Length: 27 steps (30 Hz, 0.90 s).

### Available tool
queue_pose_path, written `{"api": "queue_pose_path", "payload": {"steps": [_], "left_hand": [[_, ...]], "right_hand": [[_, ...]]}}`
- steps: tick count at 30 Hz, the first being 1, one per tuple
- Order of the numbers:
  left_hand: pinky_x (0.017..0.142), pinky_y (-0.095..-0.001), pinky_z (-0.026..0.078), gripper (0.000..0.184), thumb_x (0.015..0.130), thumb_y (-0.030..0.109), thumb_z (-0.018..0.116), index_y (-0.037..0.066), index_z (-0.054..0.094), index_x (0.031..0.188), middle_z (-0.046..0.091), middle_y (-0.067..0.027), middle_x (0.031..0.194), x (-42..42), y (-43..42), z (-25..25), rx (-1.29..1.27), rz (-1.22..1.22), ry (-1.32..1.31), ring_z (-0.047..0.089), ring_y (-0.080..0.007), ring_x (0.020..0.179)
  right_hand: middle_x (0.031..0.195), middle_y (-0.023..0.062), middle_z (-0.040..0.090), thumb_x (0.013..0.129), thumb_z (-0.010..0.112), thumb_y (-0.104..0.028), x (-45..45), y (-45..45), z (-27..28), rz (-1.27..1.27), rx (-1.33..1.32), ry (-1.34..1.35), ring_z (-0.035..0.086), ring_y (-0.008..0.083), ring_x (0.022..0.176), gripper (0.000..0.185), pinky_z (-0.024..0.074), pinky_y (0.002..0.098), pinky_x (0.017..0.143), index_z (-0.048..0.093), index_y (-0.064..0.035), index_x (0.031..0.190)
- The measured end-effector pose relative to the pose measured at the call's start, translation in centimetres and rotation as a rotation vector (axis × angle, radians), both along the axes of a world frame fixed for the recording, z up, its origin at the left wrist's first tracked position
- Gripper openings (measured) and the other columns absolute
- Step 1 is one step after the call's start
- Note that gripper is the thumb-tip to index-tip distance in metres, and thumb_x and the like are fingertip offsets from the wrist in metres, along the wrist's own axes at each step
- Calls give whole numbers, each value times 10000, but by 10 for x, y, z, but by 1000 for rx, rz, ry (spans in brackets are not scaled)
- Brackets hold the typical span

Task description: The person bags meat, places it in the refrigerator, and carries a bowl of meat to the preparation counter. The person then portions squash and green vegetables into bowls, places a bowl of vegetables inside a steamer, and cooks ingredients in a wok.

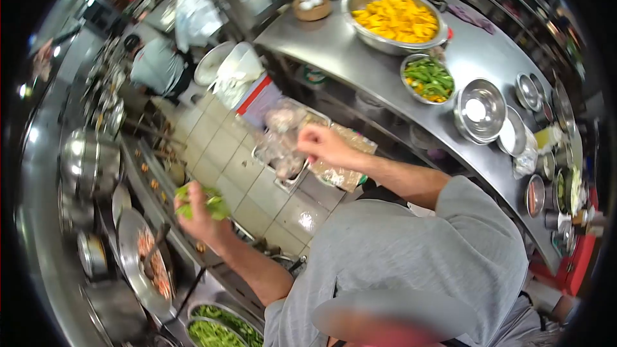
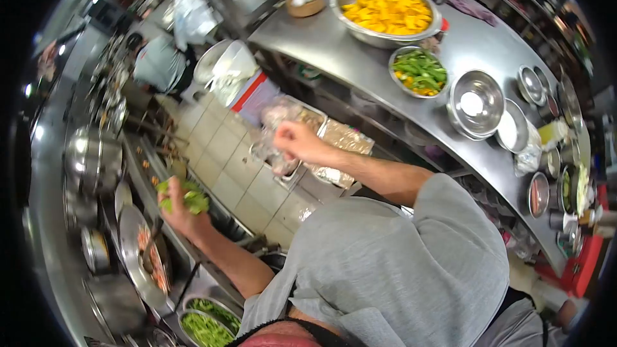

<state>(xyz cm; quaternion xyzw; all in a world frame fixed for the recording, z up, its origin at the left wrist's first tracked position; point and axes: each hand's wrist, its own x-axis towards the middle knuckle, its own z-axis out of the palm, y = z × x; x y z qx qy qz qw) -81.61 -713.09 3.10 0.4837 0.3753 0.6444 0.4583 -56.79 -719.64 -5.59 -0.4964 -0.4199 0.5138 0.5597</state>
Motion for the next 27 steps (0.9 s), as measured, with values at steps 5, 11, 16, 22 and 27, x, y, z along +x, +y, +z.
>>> {"api": "queue_pose_path", "payload": {"steps": [5,11,16,22,27], "left_hand": [[542,-219,436,175,791,135,672,24,571,880,575,-18,758,221,-9,-8,-156,-514,31,532,-86,614],[580,-222,412,215,785,158,684,-20,578,845,570,-3,728,429,-52,-44,72,-915,180,480,-59,664],[658,-339,466,306,765,270,669,20,597,925,619,-120,775,509,-67,-81,431,-835,739,587,-227,696],[768,-414,456,330,742,324,654,62,603,936,578,-118,945,529,-71,-99,564,-872,1142,547,-313,917],[838,-440,375,534,707,337,677,60,517,1135,522,-115,1020,521,-75,-97,649,-865,1056,444,-296,1039]], "right_hand": [[680,-4,507,841,565,-93,141,-96,-16,-682,-117,-209,485,64,560,89,398,213,493,502,-37,867],[672,-3,481,807,582,-67,202,-166,-40,-972,-209,-221,431,68,607,95,387,230,542,516,-17,855],[691,10,508,804,591,-80,216,-182,-61,-931,-310,-260,461,87,614,134,409,244,566,515,-8,888],[746,63,542,826,589,-117,221,-176,-66,-929,-409,3,548,125,671,279,453,256,583,439,12,1022],[928,116,533,847,537,-94,222,-157,-59,-1023,-249,338,575,170,732,381,488,295,631,367,10,1172]]}}
